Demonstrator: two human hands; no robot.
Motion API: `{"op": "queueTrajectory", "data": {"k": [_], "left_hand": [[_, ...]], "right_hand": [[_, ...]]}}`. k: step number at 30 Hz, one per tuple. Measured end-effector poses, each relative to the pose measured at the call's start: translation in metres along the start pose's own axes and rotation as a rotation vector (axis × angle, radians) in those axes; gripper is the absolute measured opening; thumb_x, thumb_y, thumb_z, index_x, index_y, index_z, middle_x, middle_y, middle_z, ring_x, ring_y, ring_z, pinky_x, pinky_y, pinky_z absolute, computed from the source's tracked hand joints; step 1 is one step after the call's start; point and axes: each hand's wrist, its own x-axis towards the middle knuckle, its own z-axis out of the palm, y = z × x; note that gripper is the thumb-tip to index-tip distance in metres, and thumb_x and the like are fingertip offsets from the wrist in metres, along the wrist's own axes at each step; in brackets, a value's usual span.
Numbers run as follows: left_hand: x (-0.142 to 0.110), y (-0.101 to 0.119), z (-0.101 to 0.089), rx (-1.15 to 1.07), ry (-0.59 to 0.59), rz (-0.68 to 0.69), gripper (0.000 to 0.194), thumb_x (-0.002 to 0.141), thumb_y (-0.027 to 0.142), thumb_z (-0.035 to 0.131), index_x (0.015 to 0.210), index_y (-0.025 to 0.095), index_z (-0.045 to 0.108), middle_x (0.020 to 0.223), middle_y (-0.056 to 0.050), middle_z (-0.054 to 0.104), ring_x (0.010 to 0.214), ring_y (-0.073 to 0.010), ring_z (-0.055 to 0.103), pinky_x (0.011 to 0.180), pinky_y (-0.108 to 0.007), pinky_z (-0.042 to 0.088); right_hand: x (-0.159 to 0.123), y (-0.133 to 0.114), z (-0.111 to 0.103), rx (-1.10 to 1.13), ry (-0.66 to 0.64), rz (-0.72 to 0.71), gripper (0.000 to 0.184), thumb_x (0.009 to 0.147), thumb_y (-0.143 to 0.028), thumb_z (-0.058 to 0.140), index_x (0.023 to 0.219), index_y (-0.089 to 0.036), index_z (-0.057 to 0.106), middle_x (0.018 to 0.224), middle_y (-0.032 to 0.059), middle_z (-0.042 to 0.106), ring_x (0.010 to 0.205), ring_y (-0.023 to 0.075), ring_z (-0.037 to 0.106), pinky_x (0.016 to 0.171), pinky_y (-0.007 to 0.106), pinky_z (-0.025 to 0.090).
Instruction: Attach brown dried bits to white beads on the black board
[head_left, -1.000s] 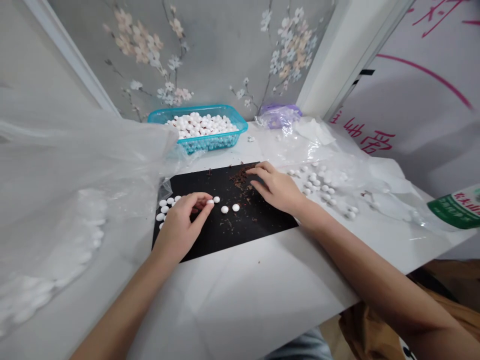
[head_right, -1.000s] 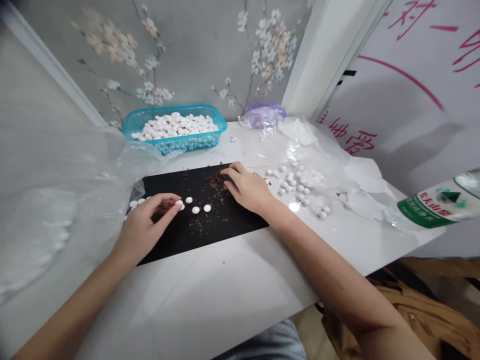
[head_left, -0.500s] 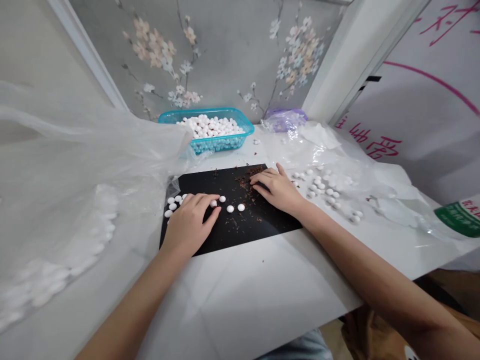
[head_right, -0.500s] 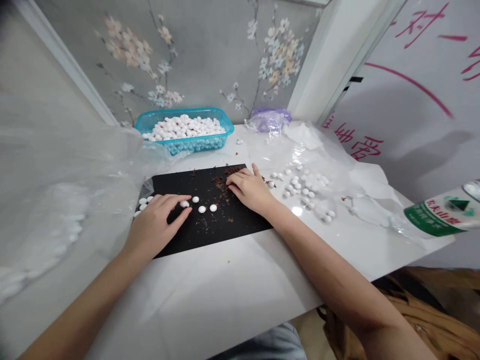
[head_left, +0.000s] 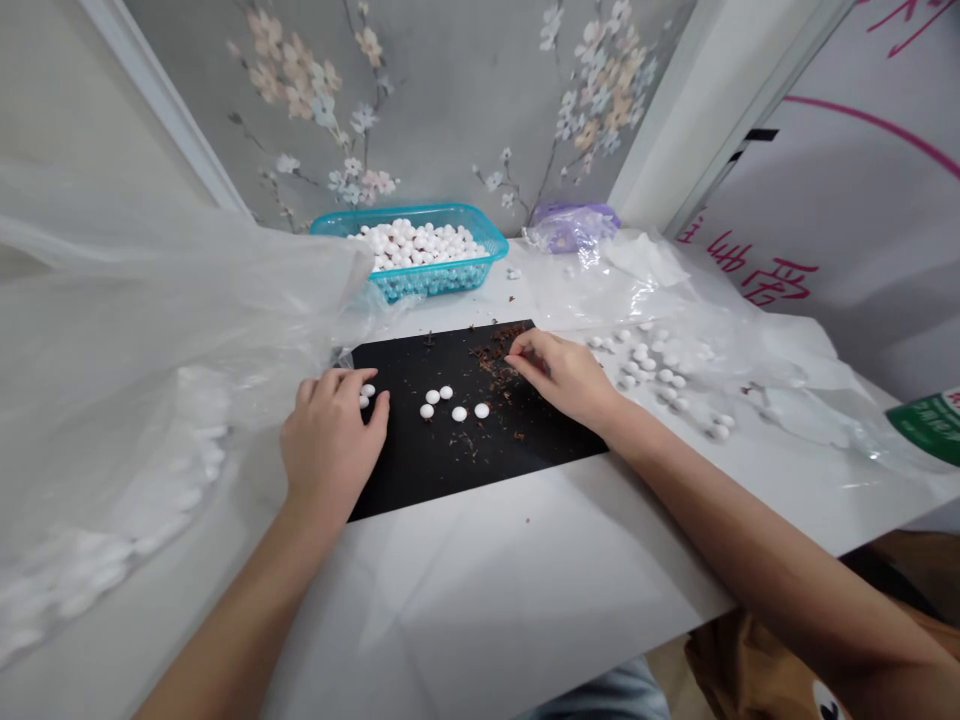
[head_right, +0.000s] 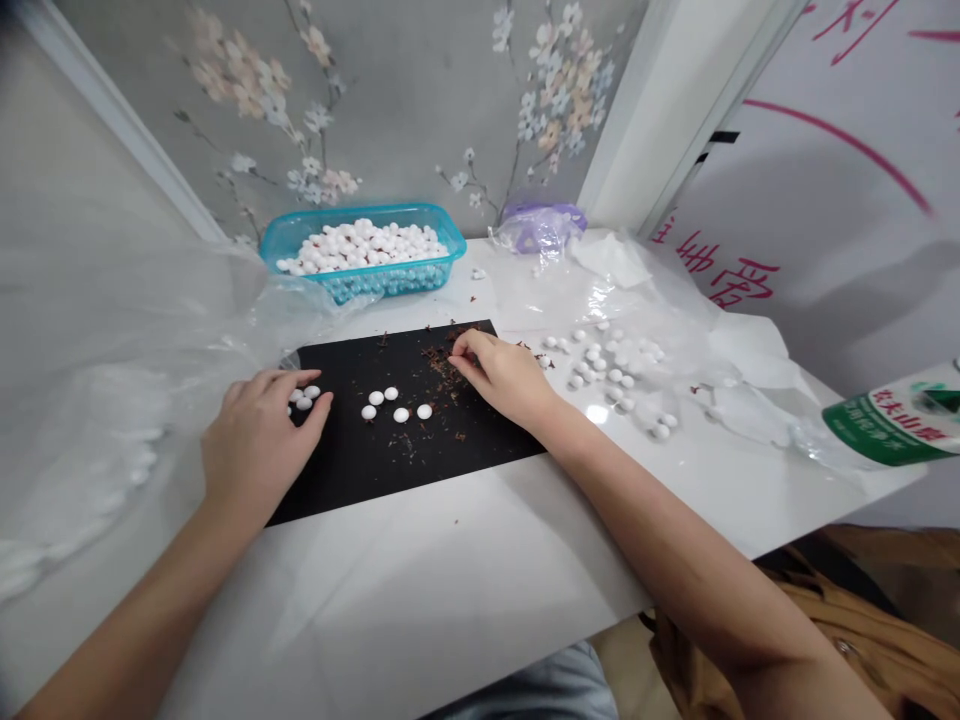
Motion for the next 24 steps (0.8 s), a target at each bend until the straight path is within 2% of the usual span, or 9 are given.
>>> {"op": "queueTrajectory", "data": {"k": [4, 8, 11, 14, 17, 21, 24], "left_hand": [[0.0, -0.007, 0.004, 0.001, -0.012, 0.035, 0.027, 0.085, 0.03, 0.043, 0.096, 0.021, 0.066, 0.092, -0.007, 0.069, 0.089, -0.0292, 0.057, 0.06, -0.035, 0.04], [0.001, -0.007, 0.005, -0.035, 0.076, 0.081, 0.021, 0.084, 0.029, 0.046, 0.09, 0.023, 0.066, 0.085, -0.006, 0.07, 0.084, -0.028, 0.059, 0.058, -0.035, 0.039], [0.0, -0.002, 0.003, -0.165, 0.108, 0.073, 0.019, 0.083, 0.031, 0.049, 0.092, 0.024, 0.064, 0.085, -0.004, 0.068, 0.084, -0.0247, 0.059, 0.063, -0.033, 0.042], [-0.001, 0.005, 0.001, -0.375, 0.063, 0.055, 0.02, 0.084, 0.033, 0.05, 0.094, 0.023, 0.064, 0.086, -0.003, 0.067, 0.08, -0.0195, 0.059, 0.068, -0.031, 0.045], [-0.003, 0.012, 0.0, -0.563, 0.018, 0.011, 0.023, 0.083, 0.037, 0.052, 0.095, 0.022, 0.064, 0.085, -0.001, 0.067, 0.075, -0.0153, 0.06, 0.068, -0.027, 0.046], [-0.007, 0.021, -0.001, -0.788, -0.037, -0.076, 0.022, 0.081, 0.038, 0.056, 0.095, 0.023, 0.064, 0.087, -0.001, 0.069, 0.079, -0.0145, 0.062, 0.066, -0.024, 0.046], [-0.008, 0.025, 0.002, -0.997, -0.144, -0.175, 0.026, 0.075, 0.038, 0.063, 0.094, 0.02, 0.063, 0.087, -0.003, 0.068, 0.078, -0.0149, 0.063, 0.064, -0.023, 0.047]], "right_hand": [[0.0, -0.002, 0.0, 0.081, -0.005, -0.003, 0.006, 0.086, -0.02, 0.055, 0.081, -0.018, 0.057, 0.079, 0.0008, 0.059, 0.061, 0.0129, 0.052, 0.058, 0.024, 0.04], [0.0, -0.001, 0.001, 0.135, 0.007, 0.023, 0.005, 0.081, -0.022, 0.059, 0.082, -0.017, 0.061, 0.079, 0.0014, 0.061, 0.056, 0.0127, 0.051, 0.056, 0.024, 0.044], [-0.001, 0.001, 0.003, 0.195, 0.022, 0.05, 0.012, 0.081, -0.022, 0.055, 0.089, -0.017, 0.063, 0.088, 0.0031, 0.064, 0.059, 0.0139, 0.055, 0.057, 0.026, 0.047], [-0.002, 0.002, 0.004, 0.243, 0.041, 0.057, 0.015, 0.085, -0.024, 0.052, 0.09, -0.019, 0.064, 0.088, 0.0029, 0.065, 0.065, 0.0157, 0.058, 0.062, 0.027, 0.05], [-0.002, 0.003, 0.005, 0.274, 0.049, 0.067, 0.014, 0.085, -0.028, 0.055, 0.089, -0.019, 0.063, 0.079, 0.0017, 0.064, 0.059, 0.0146, 0.057, 0.059, 0.027, 0.048], [-0.002, -0.003, 0.004, 0.377, 0.057, 0.093, 0.014, 0.082, -0.031, 0.061, 0.085, -0.017, 0.06, 0.078, 0.0017, 0.063, 0.058, 0.0128, 0.056, 0.054, 0.024, 0.045], [-0.003, -0.01, 0.005, 0.538, 0.042, 0.158, 0.015, 0.079, -0.031, 0.065, 0.081, -0.017, 0.06, 0.075, 0.0016, 0.062, 0.054, 0.0119, 0.058, 0.052, 0.023, 0.047]]}}
